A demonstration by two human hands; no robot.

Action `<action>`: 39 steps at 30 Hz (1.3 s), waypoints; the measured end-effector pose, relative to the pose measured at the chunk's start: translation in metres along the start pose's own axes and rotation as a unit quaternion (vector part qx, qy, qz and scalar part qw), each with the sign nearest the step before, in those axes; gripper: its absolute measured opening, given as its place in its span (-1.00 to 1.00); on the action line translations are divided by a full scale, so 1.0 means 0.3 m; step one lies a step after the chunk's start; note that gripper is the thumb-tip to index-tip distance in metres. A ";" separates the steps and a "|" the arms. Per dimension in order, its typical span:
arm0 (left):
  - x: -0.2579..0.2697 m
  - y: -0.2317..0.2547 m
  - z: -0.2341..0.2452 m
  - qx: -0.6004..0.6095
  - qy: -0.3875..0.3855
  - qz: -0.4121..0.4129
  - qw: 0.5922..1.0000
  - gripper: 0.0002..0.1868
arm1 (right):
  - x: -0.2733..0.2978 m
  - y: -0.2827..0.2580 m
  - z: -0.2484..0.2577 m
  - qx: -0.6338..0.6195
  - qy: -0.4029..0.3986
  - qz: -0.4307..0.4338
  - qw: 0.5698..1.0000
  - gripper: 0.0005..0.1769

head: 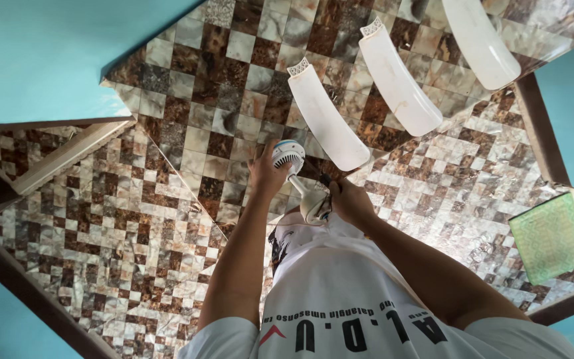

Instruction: The person installs the blades of a ceiling fan by hand, aligning each blade with the motor housing and securing them with screws. The person works on one blade at a time, tightening the screws to complete the assembly.

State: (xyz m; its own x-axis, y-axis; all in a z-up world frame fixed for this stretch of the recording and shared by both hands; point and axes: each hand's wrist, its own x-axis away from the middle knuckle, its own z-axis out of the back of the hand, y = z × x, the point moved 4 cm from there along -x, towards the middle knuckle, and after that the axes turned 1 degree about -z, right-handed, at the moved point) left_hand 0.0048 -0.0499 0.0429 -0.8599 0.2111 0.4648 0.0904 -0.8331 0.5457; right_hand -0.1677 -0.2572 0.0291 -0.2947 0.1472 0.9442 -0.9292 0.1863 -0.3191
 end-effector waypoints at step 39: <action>-0.033 -0.036 -0.022 -0.008 -0.045 0.047 0.998 -0.18 | -0.015 -0.079 0.019 0.350 0.012 0.116 0.929 -0.64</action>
State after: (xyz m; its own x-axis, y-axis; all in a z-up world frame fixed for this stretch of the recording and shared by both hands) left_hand 0.0090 -0.0463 0.0278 -0.7990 0.1757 0.5750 0.1605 -0.8593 0.4856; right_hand -0.1457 -0.2678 0.0329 -0.5081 0.1284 0.8517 -0.7608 -0.5304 -0.3739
